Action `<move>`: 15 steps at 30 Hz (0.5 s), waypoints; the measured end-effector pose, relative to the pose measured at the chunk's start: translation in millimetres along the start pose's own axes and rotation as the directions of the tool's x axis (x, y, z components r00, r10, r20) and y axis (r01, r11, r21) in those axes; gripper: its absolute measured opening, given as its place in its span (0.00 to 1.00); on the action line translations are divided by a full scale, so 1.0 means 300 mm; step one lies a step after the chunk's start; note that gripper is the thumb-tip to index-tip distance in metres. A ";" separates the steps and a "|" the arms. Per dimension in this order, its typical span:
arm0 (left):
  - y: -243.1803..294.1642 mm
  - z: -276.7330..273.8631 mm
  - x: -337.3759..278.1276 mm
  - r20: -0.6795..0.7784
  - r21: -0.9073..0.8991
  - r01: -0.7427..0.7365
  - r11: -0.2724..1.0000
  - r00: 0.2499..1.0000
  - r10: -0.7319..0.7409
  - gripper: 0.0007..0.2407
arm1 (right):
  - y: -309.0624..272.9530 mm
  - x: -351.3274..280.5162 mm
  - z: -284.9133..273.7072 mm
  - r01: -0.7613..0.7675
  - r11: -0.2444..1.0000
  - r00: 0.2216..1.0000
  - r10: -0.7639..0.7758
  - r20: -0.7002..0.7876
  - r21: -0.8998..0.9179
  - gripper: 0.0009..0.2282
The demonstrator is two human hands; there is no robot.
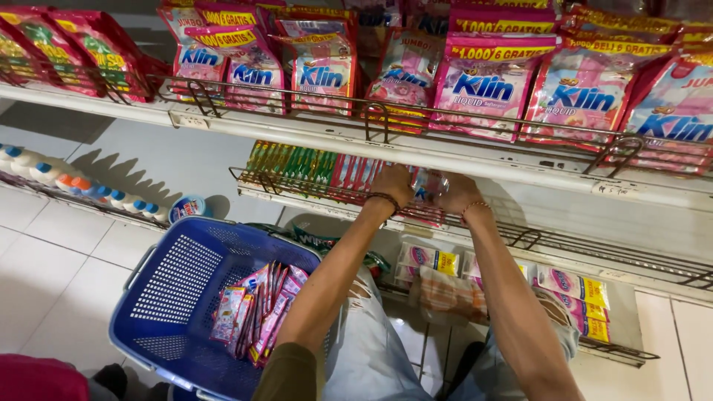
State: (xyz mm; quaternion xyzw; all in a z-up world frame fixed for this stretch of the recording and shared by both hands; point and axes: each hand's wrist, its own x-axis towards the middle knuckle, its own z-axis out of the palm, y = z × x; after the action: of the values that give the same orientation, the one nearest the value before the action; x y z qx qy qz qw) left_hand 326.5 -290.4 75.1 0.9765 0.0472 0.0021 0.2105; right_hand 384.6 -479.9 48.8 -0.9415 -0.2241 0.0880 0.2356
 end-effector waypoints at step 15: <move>0.032 0.045 0.057 -0.061 0.124 0.234 0.964 0.972 -0.228 0.17 | 0.037 0.092 0.070 0.087 0.969 0.996 -0.081 0.037 -0.231 0.35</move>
State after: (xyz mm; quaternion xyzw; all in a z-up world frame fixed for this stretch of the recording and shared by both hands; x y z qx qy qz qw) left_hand 344.7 -302.9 66.6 0.9756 0.1658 -0.0031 0.1441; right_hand 407.5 -467.2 23.3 -0.9510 -0.2757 0.0638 0.1244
